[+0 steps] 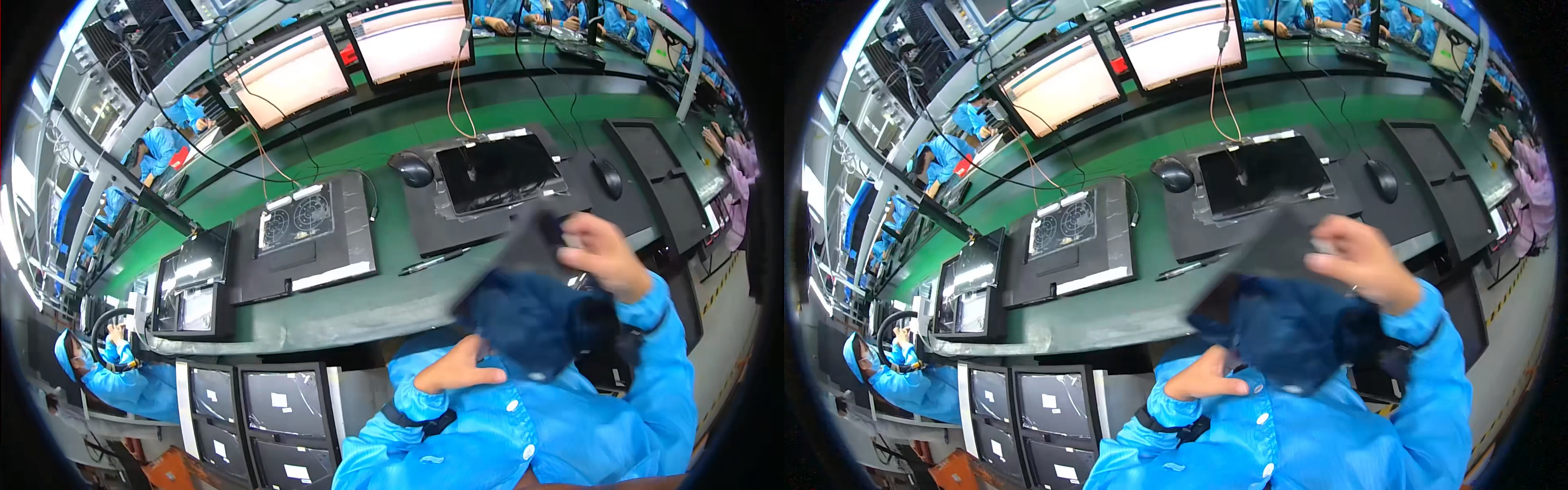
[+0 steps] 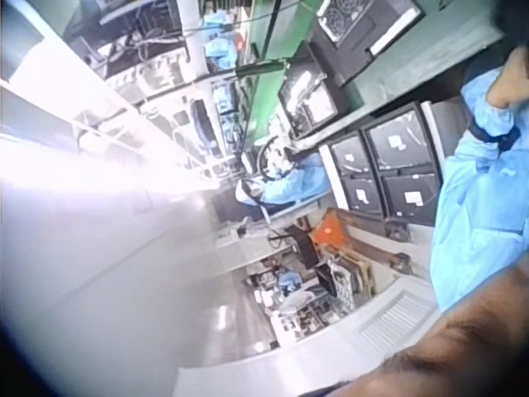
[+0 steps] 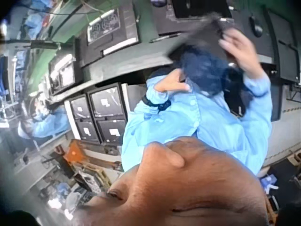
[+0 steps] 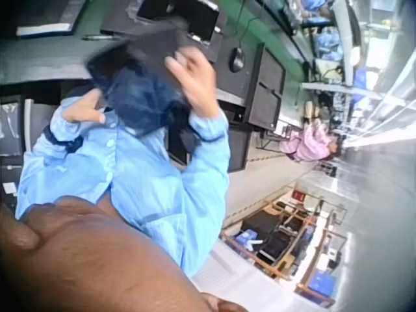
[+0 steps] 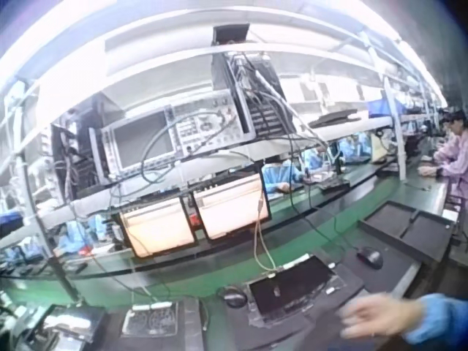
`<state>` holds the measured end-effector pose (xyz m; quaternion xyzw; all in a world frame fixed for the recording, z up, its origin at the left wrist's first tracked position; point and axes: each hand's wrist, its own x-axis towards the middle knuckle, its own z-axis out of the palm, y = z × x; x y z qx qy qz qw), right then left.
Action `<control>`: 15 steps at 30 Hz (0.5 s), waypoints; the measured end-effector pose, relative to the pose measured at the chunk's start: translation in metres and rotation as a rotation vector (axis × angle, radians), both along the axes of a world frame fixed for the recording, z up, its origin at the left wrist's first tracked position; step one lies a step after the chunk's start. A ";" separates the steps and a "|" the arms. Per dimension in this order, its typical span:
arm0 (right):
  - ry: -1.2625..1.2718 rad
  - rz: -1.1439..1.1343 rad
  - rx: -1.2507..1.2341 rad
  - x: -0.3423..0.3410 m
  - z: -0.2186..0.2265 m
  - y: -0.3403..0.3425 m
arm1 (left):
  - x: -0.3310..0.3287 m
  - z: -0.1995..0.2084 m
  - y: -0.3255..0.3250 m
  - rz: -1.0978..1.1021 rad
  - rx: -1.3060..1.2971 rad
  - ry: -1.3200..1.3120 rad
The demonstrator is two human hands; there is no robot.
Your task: Assembling, checking, and labeling tablet or screen components on a factory line.
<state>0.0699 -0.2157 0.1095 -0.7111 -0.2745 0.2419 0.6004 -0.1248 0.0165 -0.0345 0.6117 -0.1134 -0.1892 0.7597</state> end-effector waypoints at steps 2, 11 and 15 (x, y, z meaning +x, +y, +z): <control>-0.082 0.281 0.019 0.017 -0.012 0.081 | -0.025 0.009 0.006 0.489 0.001 0.075; -1.678 0.410 -0.265 0.081 -0.113 0.310 | -0.132 0.015 0.084 1.294 -0.619 -0.153; -1.654 0.618 -0.257 0.081 -0.077 0.303 | -0.137 0.038 0.098 1.299 -0.670 -0.250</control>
